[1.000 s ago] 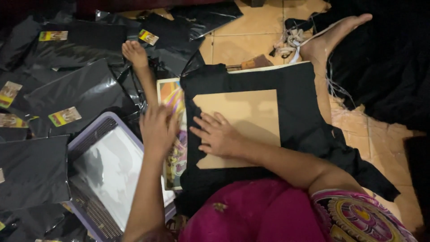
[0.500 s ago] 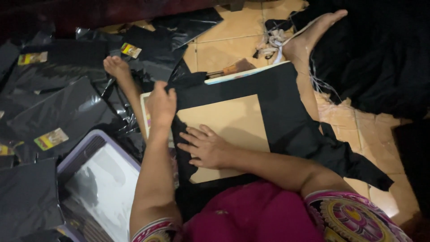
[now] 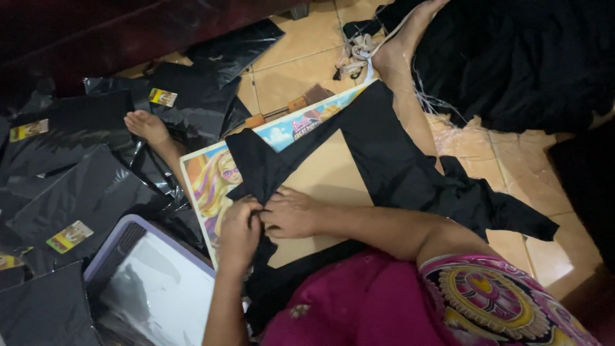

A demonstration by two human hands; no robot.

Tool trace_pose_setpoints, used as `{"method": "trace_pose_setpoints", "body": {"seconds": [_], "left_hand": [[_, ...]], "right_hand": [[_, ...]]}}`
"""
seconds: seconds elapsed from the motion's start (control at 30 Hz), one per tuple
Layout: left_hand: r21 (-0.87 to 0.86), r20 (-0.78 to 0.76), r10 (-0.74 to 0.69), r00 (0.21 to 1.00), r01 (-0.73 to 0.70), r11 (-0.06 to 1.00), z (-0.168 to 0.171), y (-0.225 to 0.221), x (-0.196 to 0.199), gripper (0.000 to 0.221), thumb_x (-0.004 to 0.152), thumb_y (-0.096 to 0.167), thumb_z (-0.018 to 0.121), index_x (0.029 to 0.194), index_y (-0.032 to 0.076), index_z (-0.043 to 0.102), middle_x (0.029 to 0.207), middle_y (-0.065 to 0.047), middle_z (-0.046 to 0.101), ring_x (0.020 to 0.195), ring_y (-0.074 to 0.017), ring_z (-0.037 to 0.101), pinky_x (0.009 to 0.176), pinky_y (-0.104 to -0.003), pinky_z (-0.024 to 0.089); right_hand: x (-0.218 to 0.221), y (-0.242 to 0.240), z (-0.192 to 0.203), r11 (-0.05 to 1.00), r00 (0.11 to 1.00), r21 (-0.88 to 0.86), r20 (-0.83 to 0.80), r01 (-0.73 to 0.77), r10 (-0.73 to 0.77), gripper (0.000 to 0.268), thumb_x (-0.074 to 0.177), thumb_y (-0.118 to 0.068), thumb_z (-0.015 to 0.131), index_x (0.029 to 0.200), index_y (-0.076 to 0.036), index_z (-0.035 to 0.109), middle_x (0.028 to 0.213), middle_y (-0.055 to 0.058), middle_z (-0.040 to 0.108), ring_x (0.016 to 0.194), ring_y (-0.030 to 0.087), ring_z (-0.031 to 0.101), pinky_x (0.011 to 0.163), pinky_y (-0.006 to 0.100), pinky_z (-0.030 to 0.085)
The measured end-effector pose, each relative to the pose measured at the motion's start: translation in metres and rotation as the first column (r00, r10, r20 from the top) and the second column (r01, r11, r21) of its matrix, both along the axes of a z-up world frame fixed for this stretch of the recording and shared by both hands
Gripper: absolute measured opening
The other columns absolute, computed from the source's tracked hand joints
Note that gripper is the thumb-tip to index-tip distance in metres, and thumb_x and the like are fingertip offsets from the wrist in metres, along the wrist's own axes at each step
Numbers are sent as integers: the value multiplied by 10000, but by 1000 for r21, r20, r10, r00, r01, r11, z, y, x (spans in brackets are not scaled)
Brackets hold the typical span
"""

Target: The person folds a black garment around a piece of cardboard, places it into a clear plastic bag, and then inserts the bagged garment into a black shipping bag.

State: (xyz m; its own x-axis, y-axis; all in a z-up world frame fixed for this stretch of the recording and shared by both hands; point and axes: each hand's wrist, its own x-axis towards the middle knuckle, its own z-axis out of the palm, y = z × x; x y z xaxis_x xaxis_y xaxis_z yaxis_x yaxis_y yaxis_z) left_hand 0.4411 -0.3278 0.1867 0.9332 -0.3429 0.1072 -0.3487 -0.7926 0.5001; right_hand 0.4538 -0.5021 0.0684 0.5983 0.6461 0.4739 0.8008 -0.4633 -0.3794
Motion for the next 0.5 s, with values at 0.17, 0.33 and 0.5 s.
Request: {"method": "trace_pose_setpoints", "body": {"seconds": [0.17,0.33,0.5], "left_hand": [[59,204,-59,977,48,997,-29,2,-11,102,871,119,681,961,160,658,1070,-60,746,1213,-253,659,1118,-452,411],[104,186,-47,981,28,994,-33,27,-14,86,876,93,694,950,126,666,1056,-85,743,1224,-270,659,1141,-468,401],[150,199,-15,980,-16,989,-39,45,-14,71,893,104,689,958,130,678,1087,-64,741,1263,-262,642,1159,-451,386]], "right_hand": [[-8,-50,44,982,997,186,67,-35,23,424,1070,-441,412,1148,-128,688,1041,73,604,1074,256,619,1118,363,382],[64,-193,85,891,851,-15,306,453,-427,249,938,-251,564,1133,-146,678,993,58,652,933,251,656,900,378,483],[102,-275,86,751,698,-110,477,651,-535,470,826,-177,659,1292,-117,651,1236,112,665,1143,275,671,1039,377,493]]}}
